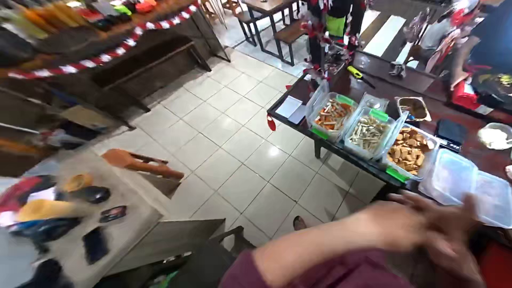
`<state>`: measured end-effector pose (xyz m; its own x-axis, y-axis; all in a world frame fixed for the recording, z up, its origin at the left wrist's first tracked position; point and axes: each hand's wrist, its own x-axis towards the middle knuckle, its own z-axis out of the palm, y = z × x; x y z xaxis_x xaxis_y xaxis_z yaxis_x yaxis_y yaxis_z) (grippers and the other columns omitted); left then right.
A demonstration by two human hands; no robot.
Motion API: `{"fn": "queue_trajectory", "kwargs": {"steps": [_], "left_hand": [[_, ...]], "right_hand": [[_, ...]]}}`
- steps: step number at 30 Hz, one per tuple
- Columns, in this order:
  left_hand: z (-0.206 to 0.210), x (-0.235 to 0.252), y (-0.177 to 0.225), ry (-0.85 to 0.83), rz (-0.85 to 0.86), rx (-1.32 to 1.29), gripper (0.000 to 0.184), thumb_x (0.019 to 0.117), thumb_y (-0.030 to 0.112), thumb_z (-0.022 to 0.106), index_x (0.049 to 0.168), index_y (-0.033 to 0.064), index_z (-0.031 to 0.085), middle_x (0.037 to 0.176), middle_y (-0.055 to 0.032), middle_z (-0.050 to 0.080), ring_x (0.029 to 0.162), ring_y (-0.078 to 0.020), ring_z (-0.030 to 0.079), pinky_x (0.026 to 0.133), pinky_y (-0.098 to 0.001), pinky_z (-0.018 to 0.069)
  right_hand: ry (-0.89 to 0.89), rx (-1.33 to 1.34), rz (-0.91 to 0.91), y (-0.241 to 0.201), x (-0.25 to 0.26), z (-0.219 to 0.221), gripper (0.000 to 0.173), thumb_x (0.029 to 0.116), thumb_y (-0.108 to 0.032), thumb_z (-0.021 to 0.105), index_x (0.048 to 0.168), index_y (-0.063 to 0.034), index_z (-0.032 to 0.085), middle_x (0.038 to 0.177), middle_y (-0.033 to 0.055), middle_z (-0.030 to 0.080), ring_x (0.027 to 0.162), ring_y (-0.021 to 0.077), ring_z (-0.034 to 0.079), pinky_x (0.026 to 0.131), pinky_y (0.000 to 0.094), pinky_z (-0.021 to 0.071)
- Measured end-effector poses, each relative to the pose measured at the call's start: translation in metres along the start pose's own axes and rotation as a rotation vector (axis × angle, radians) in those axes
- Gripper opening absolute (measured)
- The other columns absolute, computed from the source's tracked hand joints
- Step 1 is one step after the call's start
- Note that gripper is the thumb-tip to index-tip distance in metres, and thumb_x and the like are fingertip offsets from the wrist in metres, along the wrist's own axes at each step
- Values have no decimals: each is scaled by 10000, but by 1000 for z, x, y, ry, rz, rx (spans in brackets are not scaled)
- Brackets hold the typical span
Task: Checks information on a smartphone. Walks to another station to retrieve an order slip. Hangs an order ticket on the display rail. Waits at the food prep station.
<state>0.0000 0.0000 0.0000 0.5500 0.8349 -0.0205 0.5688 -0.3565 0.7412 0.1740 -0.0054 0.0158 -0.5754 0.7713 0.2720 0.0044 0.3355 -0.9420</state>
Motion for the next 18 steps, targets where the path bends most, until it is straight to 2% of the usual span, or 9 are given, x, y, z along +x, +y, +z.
{"fn": "queue_trajectory", "kwargs": {"steps": [1,2,4,6,9,12,15,17,18], "left_hand": [[2,-34,-61,-4,-183,-21,549,1046,413,552,1558,260,428,1311,-115,675,1053,-280,717,900,-542,581],[14,-77,-127,30,-350,-79,542,1050,406,543,1567,310,410,1397,-74,627,1136,-267,689,954,-550,566],[63,-186,-252,129,-623,-213,445,1049,440,525,1482,341,528,1327,30,671,1179,-166,664,1020,-494,549],[113,-303,-320,174,-815,-415,408,1048,482,517,1377,269,628,1265,29,701,1176,-133,661,1046,-441,539],[126,-403,-305,259,-993,-709,304,1045,336,578,1249,144,696,1164,-18,729,1090,-151,684,990,-419,555],[123,-431,-294,508,-1043,-868,120,980,148,666,1055,69,717,968,-52,728,920,-166,693,863,-382,580],[137,-468,-367,794,-1099,-766,200,1042,197,562,1107,59,691,989,-78,718,920,-177,685,836,-404,590],[131,-481,-424,760,-1206,-694,227,1047,236,567,1109,62,699,993,-88,726,925,-181,692,853,-419,588],[123,-478,-446,649,-1245,-703,229,1039,263,591,1107,76,704,988,-80,730,918,-175,696,850,-417,590]], "right_hand": [[-141,-96,78,42,23,22,698,1051,-403,540,1613,-112,246,1452,54,593,1272,158,624,1091,368,529],[-231,-150,204,88,41,47,721,1048,-313,569,1606,-23,216,1459,113,575,1272,198,628,1092,390,527],[-408,-294,321,217,47,85,645,1035,-406,575,1544,-38,427,1425,152,606,1259,240,635,1077,407,524],[-746,-369,611,277,48,111,580,1044,-476,536,1494,-110,524,1464,163,572,1354,302,552,1168,498,409],[-955,-239,895,303,53,152,445,1050,-396,568,1328,-55,633,1286,203,658,1224,340,621,1102,547,440],[-839,-163,831,318,75,184,355,1043,-304,598,1264,-29,639,1206,181,682,1138,299,658,1044,510,497],[-674,-261,755,335,131,216,344,1055,-276,566,1306,-49,629,1284,159,659,1209,283,633,1085,485,485],[-747,-368,757,343,175,235,368,1062,-277,545,1347,-51,599,1368,174,609,1282,320,585,1117,523,447],[-815,-428,739,345,197,245,365,1056,-258,550,1359,-57,588,1373,184,604,1283,350,582,1102,557,451]]}}
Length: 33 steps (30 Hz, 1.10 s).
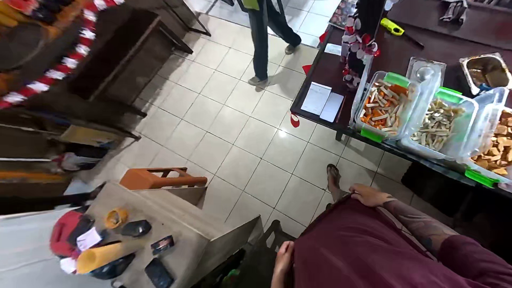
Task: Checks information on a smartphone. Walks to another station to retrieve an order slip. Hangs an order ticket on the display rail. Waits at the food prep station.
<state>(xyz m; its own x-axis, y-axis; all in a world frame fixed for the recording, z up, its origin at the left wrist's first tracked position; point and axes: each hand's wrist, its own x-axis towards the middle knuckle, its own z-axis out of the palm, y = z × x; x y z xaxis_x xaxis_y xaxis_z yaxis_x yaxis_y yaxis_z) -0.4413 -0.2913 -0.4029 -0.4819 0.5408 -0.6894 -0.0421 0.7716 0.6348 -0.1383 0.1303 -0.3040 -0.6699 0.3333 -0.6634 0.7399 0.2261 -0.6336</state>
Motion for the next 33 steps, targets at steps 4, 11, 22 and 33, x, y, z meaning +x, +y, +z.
{"fn": "queue_trajectory", "kwargs": {"steps": [4,11,22,33], "left_hand": [[9,82,103,-244,57,174,353,989,324,670,1287,138,642,1132,-48,717,986,-182,706,863,-420,611],[45,180,429,-24,488,26,388,1085,238,475,1406,39,563,1330,-104,655,1226,-193,626,1057,-406,525],[118,348,500,-217,475,328,576,1032,617,428,1535,337,415,1443,33,587,1185,-165,653,942,-519,578],[115,289,603,-495,227,418,757,954,804,285,1605,427,200,1457,-214,531,1225,-445,587,928,-708,487]], "right_hand": [[140,43,-177,-47,62,-44,471,1000,-130,601,1460,-92,506,1399,154,602,1281,316,592,1095,526,478],[551,835,-123,-94,132,-119,700,886,-105,616,1521,-216,344,1536,35,466,1291,250,576,933,483,579],[619,1179,80,-111,165,-150,775,848,-26,613,1521,-229,285,1555,33,458,1309,226,560,956,460,557],[886,1336,84,-124,189,-127,764,806,42,603,1449,-170,250,1445,39,580,1219,247,626,888,463,572]]}}
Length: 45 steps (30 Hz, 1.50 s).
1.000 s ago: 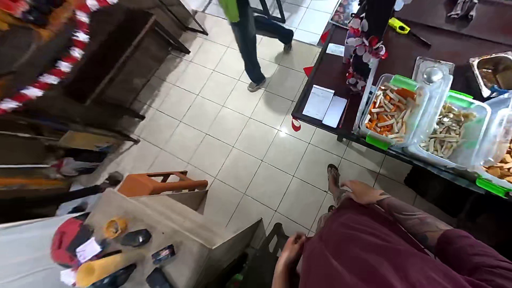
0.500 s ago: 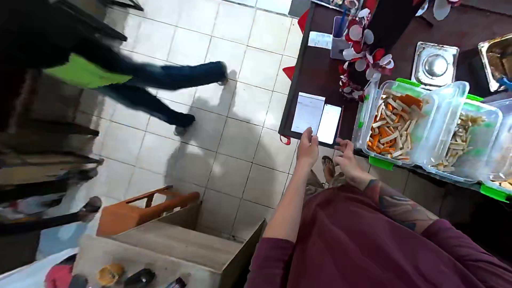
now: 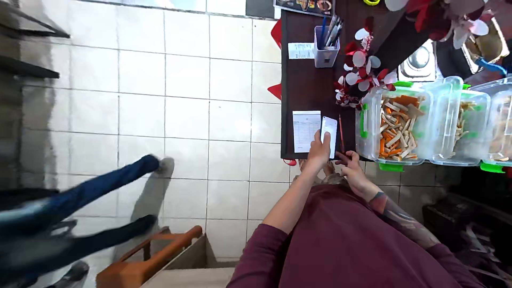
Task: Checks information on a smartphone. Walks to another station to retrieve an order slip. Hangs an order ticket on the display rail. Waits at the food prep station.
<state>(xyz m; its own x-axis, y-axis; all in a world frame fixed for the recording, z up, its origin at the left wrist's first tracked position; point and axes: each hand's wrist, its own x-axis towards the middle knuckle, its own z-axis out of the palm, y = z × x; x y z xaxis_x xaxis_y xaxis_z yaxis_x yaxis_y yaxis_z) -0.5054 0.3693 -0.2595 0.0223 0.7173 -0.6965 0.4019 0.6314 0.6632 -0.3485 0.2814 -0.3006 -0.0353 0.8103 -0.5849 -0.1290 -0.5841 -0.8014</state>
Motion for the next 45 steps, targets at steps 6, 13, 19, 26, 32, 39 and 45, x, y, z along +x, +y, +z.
{"fn": "queue_trajectory", "kwargs": {"steps": [6,13,19,26,32,39,45], "left_hand": [[-13,4,-6,10,170,-13,613,1048,656,249,1562,339,358,1412,-115,598,1223,-339,620,954,-651,509],[-74,-31,2,-217,309,-472,547,1093,483,224,1606,321,325,1549,-3,496,1342,-211,541,1049,-497,503],[-107,-46,-14,-473,410,-551,724,1022,658,345,1650,337,178,1518,-93,526,1303,-293,585,999,-537,548],[-114,-56,-20,-530,485,-614,823,996,700,401,1663,322,100,1602,-106,415,1380,-305,517,1046,-542,525],[-116,-62,-13,-515,484,-653,790,1012,673,391,1663,336,97,1620,-92,391,1402,-292,493,1075,-544,500],[-119,-67,-3,-470,481,-702,762,1016,666,357,1660,337,116,1612,-82,405,1400,-296,493,1058,-556,505],[-123,-68,4,-480,524,-684,746,1030,650,331,1662,330,95,1624,-83,382,1400,-302,489,1054,-544,508]], "right_hand": [[23,82,-56,9,-2,23,798,823,30,577,1503,-167,209,1468,39,572,1236,267,617,890,469,563],[74,134,-237,-44,2,51,716,972,-185,636,1551,-178,214,1471,67,549,1289,272,586,1063,513,505],[35,164,-371,-145,10,82,805,984,-296,625,1595,-334,103,1570,-52,469,1295,255,583,954,499,562],[30,68,-488,-166,20,104,951,903,-34,720,1581,-323,119,1512,-30,523,1086,277,698,801,438,641],[8,24,-498,-170,25,105,951,910,-85,744,1588,-346,129,1525,-38,505,1115,282,686,816,459,640],[28,-248,-597,-161,16,87,714,1007,-294,595,1601,-230,205,1646,-3,326,1403,239,485,1038,466,544],[154,-950,-907,-137,15,71,478,1009,-450,556,1439,-242,580,1664,6,316,1552,286,220,1247,596,209]]}}
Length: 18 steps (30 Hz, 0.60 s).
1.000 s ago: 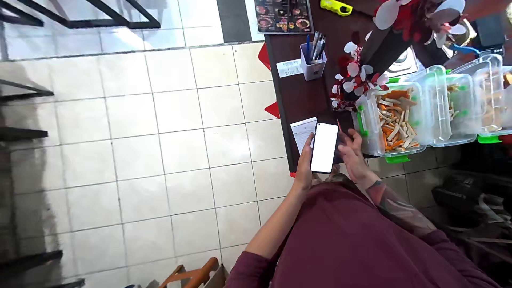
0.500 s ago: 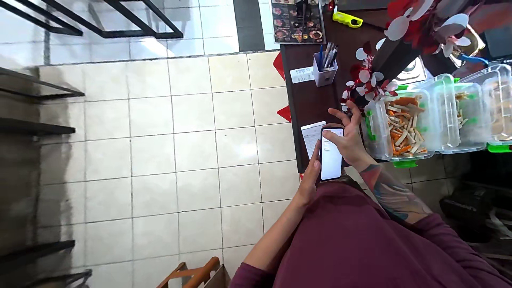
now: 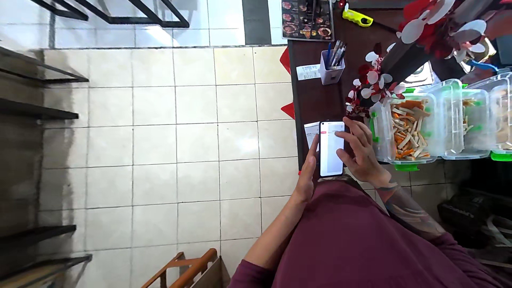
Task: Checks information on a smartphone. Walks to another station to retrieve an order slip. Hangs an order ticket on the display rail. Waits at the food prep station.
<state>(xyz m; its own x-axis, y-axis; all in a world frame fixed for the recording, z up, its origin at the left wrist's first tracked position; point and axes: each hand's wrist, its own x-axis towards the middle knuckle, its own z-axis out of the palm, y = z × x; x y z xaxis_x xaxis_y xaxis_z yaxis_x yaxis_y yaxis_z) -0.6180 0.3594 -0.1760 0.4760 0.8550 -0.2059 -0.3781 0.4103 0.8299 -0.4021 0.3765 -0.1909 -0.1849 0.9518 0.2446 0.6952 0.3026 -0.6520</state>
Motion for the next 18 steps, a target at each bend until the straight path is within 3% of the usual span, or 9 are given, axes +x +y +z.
{"fn": "queue_trajectory", "kwargs": {"steps": [4,12,18], "left_hand": [[-2,2,0,-13,13,6,724,1042,627,320,1662,320,104,1630,-83,372,1414,-309,475,1061,-563,502],[-1,4,-1,-36,22,-3,757,1031,650,329,1663,311,88,1632,-89,368,1423,-298,465,1087,-540,483],[-7,4,-8,-55,12,-20,740,1040,635,305,1664,311,73,1619,-121,380,1407,-332,480,1073,-570,489]], "right_hand": [[-89,-124,-13,-9,-5,-10,526,1011,-554,513,1479,-319,552,1703,-21,229,1578,304,128,1248,623,152],[-108,-254,-38,-7,-11,-5,567,1002,-627,471,1515,-388,500,1713,-46,197,1586,299,86,1249,648,76],[-24,-161,7,-7,-14,-10,564,1004,-563,528,1499,-292,526,1699,-35,244,1579,285,131,1255,621,115]]}}
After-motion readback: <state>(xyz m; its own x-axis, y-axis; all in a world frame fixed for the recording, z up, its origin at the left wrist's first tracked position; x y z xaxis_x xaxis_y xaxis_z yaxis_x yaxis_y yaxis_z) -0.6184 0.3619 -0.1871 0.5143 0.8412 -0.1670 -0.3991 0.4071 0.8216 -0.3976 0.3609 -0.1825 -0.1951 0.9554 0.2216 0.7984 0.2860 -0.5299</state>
